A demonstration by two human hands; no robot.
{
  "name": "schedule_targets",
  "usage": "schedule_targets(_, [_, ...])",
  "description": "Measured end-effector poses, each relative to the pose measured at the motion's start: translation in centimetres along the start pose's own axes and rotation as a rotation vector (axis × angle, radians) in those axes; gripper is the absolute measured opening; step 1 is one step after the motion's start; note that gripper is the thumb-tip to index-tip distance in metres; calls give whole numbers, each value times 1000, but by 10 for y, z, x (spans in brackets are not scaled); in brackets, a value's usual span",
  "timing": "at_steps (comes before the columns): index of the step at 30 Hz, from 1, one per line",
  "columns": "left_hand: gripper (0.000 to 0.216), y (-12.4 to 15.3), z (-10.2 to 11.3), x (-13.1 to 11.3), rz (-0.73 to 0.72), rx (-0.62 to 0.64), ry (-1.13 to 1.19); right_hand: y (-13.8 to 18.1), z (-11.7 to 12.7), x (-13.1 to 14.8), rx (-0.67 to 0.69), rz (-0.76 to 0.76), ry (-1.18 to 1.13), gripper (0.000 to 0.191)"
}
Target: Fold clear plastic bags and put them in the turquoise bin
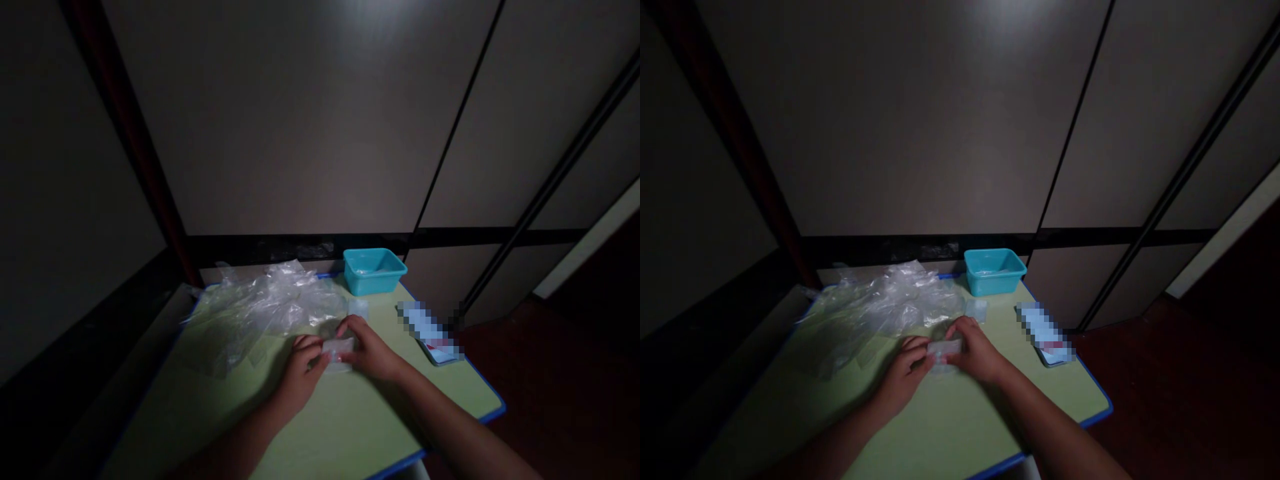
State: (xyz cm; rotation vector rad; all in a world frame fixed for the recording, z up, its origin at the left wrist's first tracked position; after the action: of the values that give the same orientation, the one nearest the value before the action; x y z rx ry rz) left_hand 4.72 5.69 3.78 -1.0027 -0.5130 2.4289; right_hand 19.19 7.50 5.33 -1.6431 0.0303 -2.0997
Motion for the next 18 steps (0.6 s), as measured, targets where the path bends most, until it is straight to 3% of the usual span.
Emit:
schedule_targets(3, [27, 0, 3, 5, 18, -47, 27, 2, -4, -16, -69, -169, -460, 47])
schedule_targets(5, [28, 1, 4, 8, 31, -62, 67, 5, -13, -27, -53, -308, -748, 43])
schedule_targets(7, [32, 1, 3, 11, 48, -66, 97, 7, -18, -34, -85, -394, -898, 37])
schedule_targets(10, [34, 2, 1, 13, 60, -74, 101, 7, -15, -39, -163, -413, -921, 35])
schedule_targets(13, [24, 2, 1, 11, 30, -79, 124, -7, -1, -31, -133, -395, -808, 35])
schedule_targets(15, [18, 3, 3, 7, -3, -73, 126, -27, 22, -17, -97, -344, -680, 33])
schedule_targets(18, [14, 4, 4, -1, -45, -39, 74, -70, 81, 12, -143, -179, -498, 33])
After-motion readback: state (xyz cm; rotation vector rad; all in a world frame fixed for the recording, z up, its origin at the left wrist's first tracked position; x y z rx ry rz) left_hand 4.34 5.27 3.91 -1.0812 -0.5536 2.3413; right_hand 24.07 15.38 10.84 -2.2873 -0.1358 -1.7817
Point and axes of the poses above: each hand's wrist, its own y-axis away from the middle knuckle, its own z-axis out of the back of the hand, x = y × z, the point moved 7 cm from there along -y, towards the middle knuckle, and after that the axes turned 12 degrees about -y, right-handed, at the moved point
